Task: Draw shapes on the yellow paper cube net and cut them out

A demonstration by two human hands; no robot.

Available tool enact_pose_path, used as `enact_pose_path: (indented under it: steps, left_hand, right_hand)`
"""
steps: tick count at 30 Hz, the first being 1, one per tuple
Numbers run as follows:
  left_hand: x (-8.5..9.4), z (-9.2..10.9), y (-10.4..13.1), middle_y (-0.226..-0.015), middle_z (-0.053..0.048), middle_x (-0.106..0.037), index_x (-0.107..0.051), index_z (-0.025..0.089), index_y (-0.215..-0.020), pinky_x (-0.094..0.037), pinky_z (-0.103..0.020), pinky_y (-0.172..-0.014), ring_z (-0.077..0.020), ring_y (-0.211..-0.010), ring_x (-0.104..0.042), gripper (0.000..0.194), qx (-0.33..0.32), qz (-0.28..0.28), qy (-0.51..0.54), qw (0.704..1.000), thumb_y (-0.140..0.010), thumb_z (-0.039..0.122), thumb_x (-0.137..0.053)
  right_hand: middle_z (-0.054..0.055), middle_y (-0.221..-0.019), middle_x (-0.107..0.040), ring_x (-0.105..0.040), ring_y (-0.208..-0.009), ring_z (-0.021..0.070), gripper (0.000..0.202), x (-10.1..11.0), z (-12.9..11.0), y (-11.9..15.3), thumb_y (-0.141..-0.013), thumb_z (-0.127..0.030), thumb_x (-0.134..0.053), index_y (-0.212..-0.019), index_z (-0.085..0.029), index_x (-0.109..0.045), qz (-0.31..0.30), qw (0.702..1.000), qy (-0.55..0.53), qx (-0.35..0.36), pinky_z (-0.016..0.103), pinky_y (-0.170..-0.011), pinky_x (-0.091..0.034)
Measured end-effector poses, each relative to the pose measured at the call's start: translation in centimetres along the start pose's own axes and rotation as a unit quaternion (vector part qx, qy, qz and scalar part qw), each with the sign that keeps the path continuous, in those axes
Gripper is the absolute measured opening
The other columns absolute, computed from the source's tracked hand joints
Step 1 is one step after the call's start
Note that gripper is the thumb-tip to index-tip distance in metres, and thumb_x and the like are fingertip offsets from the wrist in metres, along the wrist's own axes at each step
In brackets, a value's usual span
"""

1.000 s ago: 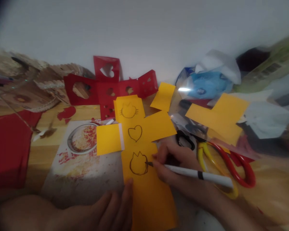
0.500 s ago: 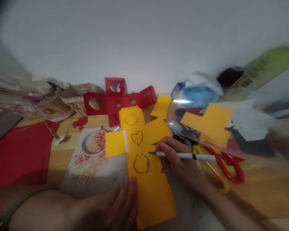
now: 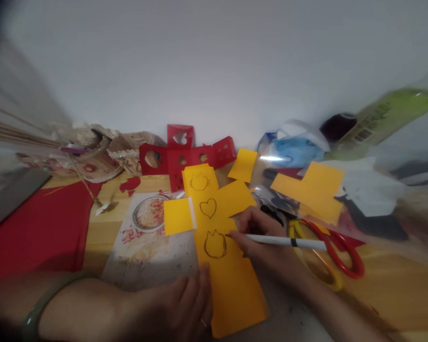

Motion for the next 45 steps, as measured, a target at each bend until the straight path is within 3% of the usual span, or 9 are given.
enact_pose_path:
  steps: [3, 10, 14, 18, 22, 27, 31, 35, 45]
  left_hand:
    - [-0.2, 0.1, 0.0, -0.095, -0.009, -0.073, -0.067, 0.012, -0.099, -0.046, -0.02, -0.055, -0.0133, -0.07, -0.066, 0.03, -0.005, -0.001, -0.004, 1.0, -0.091, 0.013, -0.039]
    - [-0.5, 0.1, 0.1, -0.105, -0.009, -0.072, -0.066, 0.014, -0.098, -0.046, -0.021, -0.06, -0.0113, -0.072, -0.065, 0.025, -0.009, -0.005, 0.0, 1.0, -0.094, 0.015, -0.041]
    - [-0.9, 0.2, 0.1, -0.096, -0.004, -0.074, -0.063, 0.016, -0.09, -0.043, -0.021, -0.057, -0.0098, -0.069, -0.063, 0.024, 0.007, 0.01, -0.017, 1.0, -0.098, 0.017, -0.04]
    - [-1.1, 0.2, 0.1, -0.08, 0.0, -0.073, -0.056, 0.017, -0.076, -0.036, -0.021, -0.05, -0.0086, -0.053, -0.052, 0.026, 0.045, 0.049, -0.056, 0.996, -0.098, 0.018, -0.041]
    - [-1.4, 0.3, 0.1, -0.083, 0.001, -0.073, -0.052, 0.017, -0.073, -0.033, -0.022, -0.05, -0.0086, -0.05, -0.048, 0.03, 0.057, 0.067, -0.06, 0.994, -0.098, 0.013, -0.036]
    - [-1.5, 0.2, 0.2, -0.076, 0.002, -0.071, -0.049, 0.017, -0.07, -0.034, -0.021, -0.05, -0.0086, -0.048, -0.043, 0.033, 0.086, 0.099, -0.083, 0.988, -0.1, 0.019, -0.036]
    - [-2.6, 1.9, 0.8, -0.091, -0.004, -0.072, -0.057, 0.016, -0.08, -0.037, -0.023, -0.052, -0.009, -0.052, -0.045, 0.025, 0.039, 0.049, -0.09, 0.994, -0.098, 0.031, -0.047]
    - [-3.7, 3.8, 1.9, -0.101, -0.006, -0.071, -0.064, 0.017, -0.091, -0.039, -0.024, -0.053, -0.0097, -0.055, -0.047, 0.021, 0.012, -0.002, -0.081, 0.997, -0.095, 0.032, -0.05]
    - [-4.0, 4.8, 2.2, -0.104, -0.003, -0.071, -0.066, 0.02, -0.096, -0.043, -0.021, -0.05, -0.0103, -0.056, -0.049, 0.016, 0.024, 0.023, -0.095, 0.995, -0.093, 0.027, -0.052]
  right_hand:
    - [-0.006, -0.06, -0.045, -0.039, -0.051, 0.01, 0.027, -0.6, 0.4, 0.1, -0.078, -0.027, -0.064, -0.064, -0.023, -0.041, -0.037, 0.998, 0.045, 0.012, 0.021, -0.044, -0.033]
    - [-0.004, -0.056, -0.044, -0.039, -0.05, 0.0114, 0.027, -1.1, -0.5, -0.1, -0.076, -0.029, -0.057, -0.059, -0.023, -0.037, -0.052, 0.99, 0.129, 0.021, 0.023, -0.044, -0.031]
    - [-0.003, -0.055, -0.046, -0.042, -0.049, 0.012, 0.027, -1.0, -0.6, -0.3, -0.078, -0.029, -0.057, -0.058, -0.023, -0.039, -0.045, 0.99, 0.134, 0.025, 0.023, -0.044, -0.033]
    - [-0.004, -0.052, -0.046, -0.041, -0.046, 0.0112, 0.029, -0.9, -0.4, -0.5, -0.078, -0.033, -0.059, -0.056, -0.023, -0.043, -0.035, 0.988, 0.149, 0.019, 0.022, -0.041, -0.033]
    - [-0.004, -0.051, -0.047, -0.041, -0.045, 0.0107, 0.025, -0.8, -0.6, -0.7, -0.075, -0.031, -0.059, -0.057, -0.023, -0.043, -0.022, 0.988, 0.152, 0.012, 0.021, -0.04, -0.032]
    - [-0.004, -0.05, -0.045, -0.039, -0.044, 0.0099, 0.028, -1.0, -0.5, -0.3, -0.077, -0.027, -0.056, -0.056, -0.023, -0.038, -0.03, 0.987, 0.156, 0.019, 0.022, -0.04, -0.032]
    - [-0.005, -0.051, -0.044, -0.038, -0.044, 0.0094, 0.031, -1.0, 0.4, 0.2, -0.082, -0.024, -0.054, -0.059, -0.024, -0.033, -0.045, 0.985, 0.163, 0.02, 0.022, -0.041, -0.031]
    - [-0.006, -0.05, -0.044, -0.039, -0.043, 0.0096, 0.032, -1.1, 0.6, 0.3, -0.084, -0.025, -0.053, -0.059, -0.024, -0.034, -0.049, 0.982, 0.181, 0.035, 0.022, -0.041, -0.032]
    - [-0.005, -0.048, -0.05, -0.046, -0.04, 0.009, 0.033, -1.1, 0.3, 0.1, -0.084, -0.025, -0.057, -0.058, -0.024, -0.035, -0.045, 0.984, 0.167, 0.035, 0.019, -0.038, -0.036]
Point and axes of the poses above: each hand's wrist, its own y-axis away from the middle knuckle, its own x-axis out of the back of the hand, z = x × y, the point moved 8 cm from there along -y, towards the middle knuckle
